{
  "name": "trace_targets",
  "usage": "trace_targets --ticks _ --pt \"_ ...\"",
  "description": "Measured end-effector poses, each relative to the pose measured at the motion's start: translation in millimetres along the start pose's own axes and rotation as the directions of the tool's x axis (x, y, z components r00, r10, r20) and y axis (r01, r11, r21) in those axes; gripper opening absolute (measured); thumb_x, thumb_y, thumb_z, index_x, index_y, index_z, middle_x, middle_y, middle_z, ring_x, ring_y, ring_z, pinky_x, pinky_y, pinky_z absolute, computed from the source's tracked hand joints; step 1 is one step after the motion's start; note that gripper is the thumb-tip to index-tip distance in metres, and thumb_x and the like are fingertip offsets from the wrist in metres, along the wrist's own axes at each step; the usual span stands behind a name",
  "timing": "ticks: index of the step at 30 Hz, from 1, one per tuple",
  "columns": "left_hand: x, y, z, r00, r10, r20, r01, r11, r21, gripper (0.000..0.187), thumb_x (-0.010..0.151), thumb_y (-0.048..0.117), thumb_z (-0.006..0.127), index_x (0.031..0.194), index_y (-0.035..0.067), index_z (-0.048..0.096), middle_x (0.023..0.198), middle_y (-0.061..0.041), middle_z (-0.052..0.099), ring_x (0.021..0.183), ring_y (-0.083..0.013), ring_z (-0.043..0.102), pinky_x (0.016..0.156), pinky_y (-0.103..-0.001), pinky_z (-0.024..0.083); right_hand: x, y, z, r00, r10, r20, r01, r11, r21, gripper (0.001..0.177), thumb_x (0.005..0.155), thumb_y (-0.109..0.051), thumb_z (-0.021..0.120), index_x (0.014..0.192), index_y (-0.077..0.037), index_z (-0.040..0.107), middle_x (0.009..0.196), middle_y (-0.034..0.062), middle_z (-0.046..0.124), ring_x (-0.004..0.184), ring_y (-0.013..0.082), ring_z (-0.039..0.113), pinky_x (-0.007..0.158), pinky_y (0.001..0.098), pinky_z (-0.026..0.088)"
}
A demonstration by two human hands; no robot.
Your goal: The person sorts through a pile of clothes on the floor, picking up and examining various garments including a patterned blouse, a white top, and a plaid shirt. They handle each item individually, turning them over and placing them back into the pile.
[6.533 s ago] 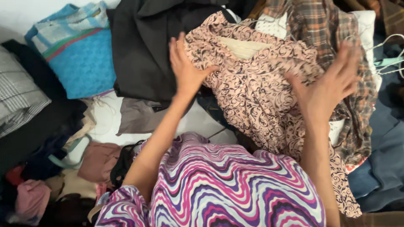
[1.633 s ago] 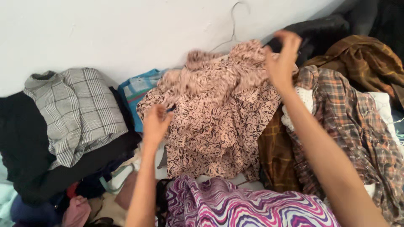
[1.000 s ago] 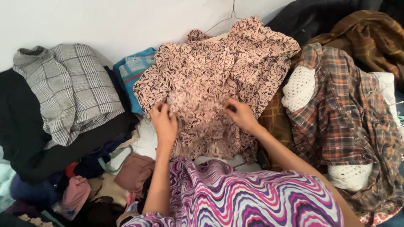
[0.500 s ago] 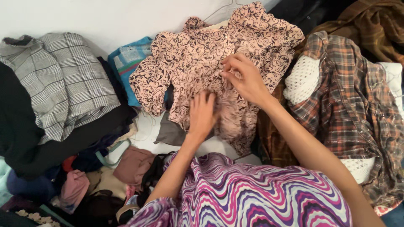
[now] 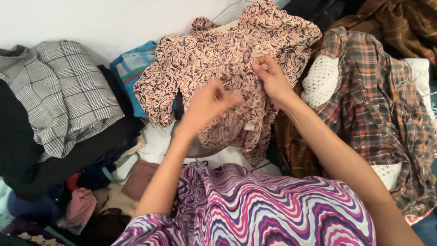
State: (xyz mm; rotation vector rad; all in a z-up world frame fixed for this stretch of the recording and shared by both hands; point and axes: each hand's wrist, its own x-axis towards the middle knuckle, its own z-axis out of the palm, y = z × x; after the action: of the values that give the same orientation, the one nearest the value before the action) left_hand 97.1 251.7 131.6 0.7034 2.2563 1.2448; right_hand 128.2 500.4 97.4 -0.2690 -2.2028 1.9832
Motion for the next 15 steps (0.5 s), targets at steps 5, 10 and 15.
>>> trace_targets --ticks 5,10,15 --pt "-3.3 -26.4 72.9 0.709 0.623 -0.33 -0.284 0.68 0.676 0.067 0.073 0.062 0.064 0.113 0.008 0.062 0.105 -0.019 0.071 0.091 -0.0363 0.067 0.078 -0.042 0.053 12.6 -35.3 -4.8 0.975 0.212 0.072 -0.221 0.87 0.44 0.015 0.104 -0.022 0.062 0.104 -0.009 0.054 0.093 0.0013 0.066 0.08 0.0117 0.061 0.071 0.0316 0.053" --pt "21.1 -66.3 37.8 0.972 0.137 -0.189 -0.129 0.99 0.052 0.032 0.104 0.032 0.058 0.117 0.003 0.056 0.09 -0.021 0.064 0.084 -0.0352 0.064 0.078 -0.043 0.049 28.3 -61.4 -33.3 0.981 -0.16 -0.104 0.112 0.923 -0.368 0.019 0.108 -0.024 0.066 0.11 -0.009 0.056 0.085 0.0039 0.071 0.074 0.0139 0.056 0.066 0.0325 0.045" --pt "23.5 -53.4 -28.2 0.902 0.198 -0.385 -0.248 0.965 -0.085 0.023 0.104 0.025 0.054 0.114 0.004 0.053 0.094 -0.017 0.069 0.087 -0.0285 0.068 0.078 -0.042 0.051 28.7 -68.3 -51.8 0.887 -0.45 -0.105 0.23 0.626 -0.745 0.023 0.109 -0.023 0.072 0.108 -0.005 0.057 0.082 0.0084 0.068 0.075 0.0222 0.066 0.066 0.0385 0.048"
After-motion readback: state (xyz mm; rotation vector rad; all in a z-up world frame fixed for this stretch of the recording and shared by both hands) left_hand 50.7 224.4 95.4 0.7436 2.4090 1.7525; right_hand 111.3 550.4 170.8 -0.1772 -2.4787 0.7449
